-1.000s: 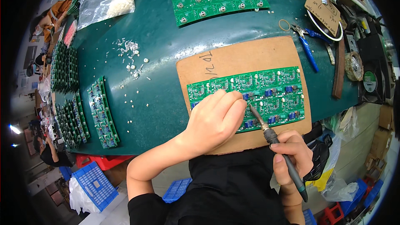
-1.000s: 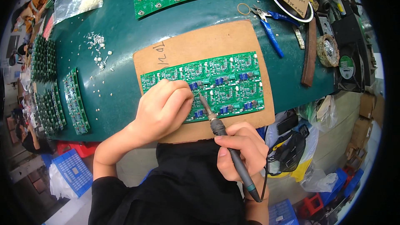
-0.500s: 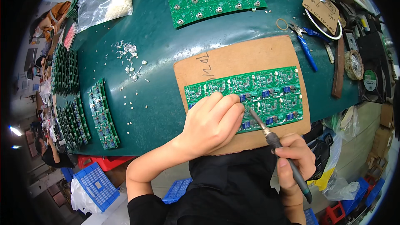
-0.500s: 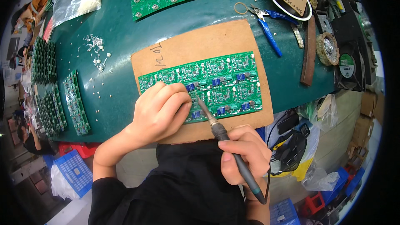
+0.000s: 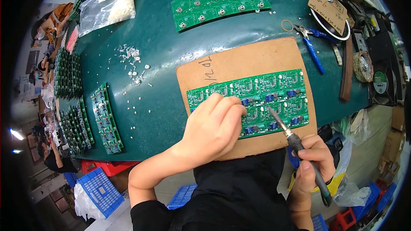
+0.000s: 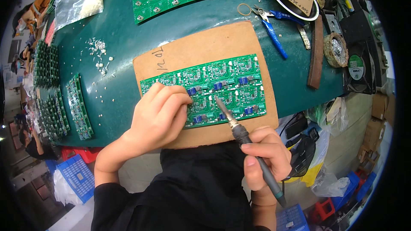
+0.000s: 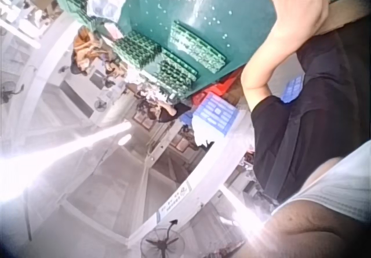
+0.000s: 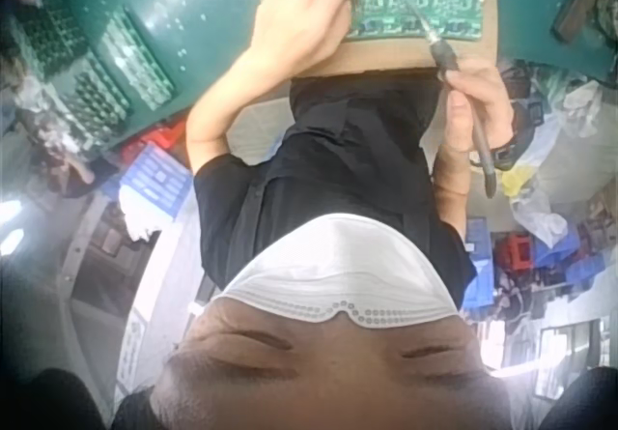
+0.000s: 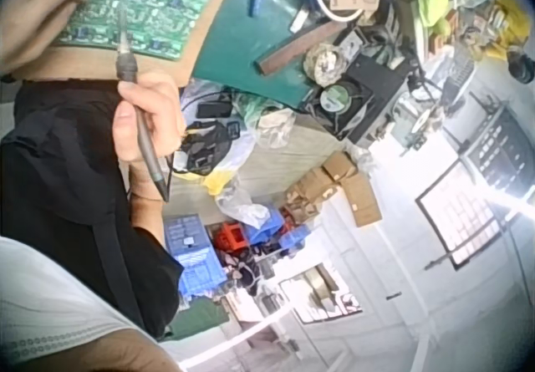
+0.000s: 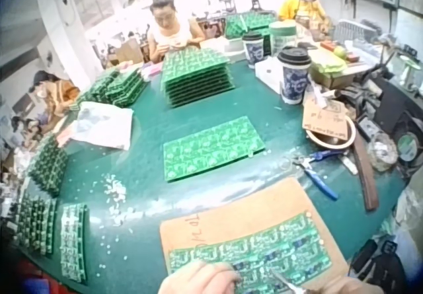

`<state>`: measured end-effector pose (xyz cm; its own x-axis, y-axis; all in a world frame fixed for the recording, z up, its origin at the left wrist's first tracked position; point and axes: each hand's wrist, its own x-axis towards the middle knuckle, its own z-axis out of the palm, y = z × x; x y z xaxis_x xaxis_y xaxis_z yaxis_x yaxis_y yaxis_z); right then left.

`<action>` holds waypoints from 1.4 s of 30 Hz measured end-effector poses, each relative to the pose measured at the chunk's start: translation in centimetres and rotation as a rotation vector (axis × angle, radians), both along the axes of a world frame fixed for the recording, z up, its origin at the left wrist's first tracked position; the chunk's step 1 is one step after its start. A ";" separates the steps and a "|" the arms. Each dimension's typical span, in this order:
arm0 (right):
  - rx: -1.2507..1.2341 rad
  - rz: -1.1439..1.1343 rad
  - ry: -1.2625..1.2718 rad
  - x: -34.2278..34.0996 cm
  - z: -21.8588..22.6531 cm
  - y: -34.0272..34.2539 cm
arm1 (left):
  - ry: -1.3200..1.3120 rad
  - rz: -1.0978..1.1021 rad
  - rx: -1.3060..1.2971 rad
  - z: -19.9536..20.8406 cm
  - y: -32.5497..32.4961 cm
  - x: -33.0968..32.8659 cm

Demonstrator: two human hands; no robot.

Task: The person places a circuit board onto a cardboard holder, solders electronic components onto the board using a soldering iron, and turns the board over by hand.

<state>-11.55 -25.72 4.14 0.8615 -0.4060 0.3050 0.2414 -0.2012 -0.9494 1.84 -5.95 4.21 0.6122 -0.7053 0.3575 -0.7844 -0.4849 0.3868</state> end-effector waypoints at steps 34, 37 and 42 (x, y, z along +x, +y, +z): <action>-0.077 0.084 0.056 1.0 0.2 -2.8 | -0.055 -0.034 -0.060 -1.2 -5.1 -0.2; -0.068 0.117 0.020 1.1 0.0 -3.0 | -0.095 -0.024 -0.038 -1.4 -5.3 -0.4; 0.067 0.015 0.012 0.4 0.1 -3.2 | 0.013 -0.015 -0.054 -0.2 -4.9 -0.2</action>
<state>-11.10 -28.89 4.24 0.8710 -0.4120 0.2676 0.2327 -0.1336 -0.9633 1.67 -10.84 4.05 0.6064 -0.6946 0.3871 -0.7863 -0.4512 0.4221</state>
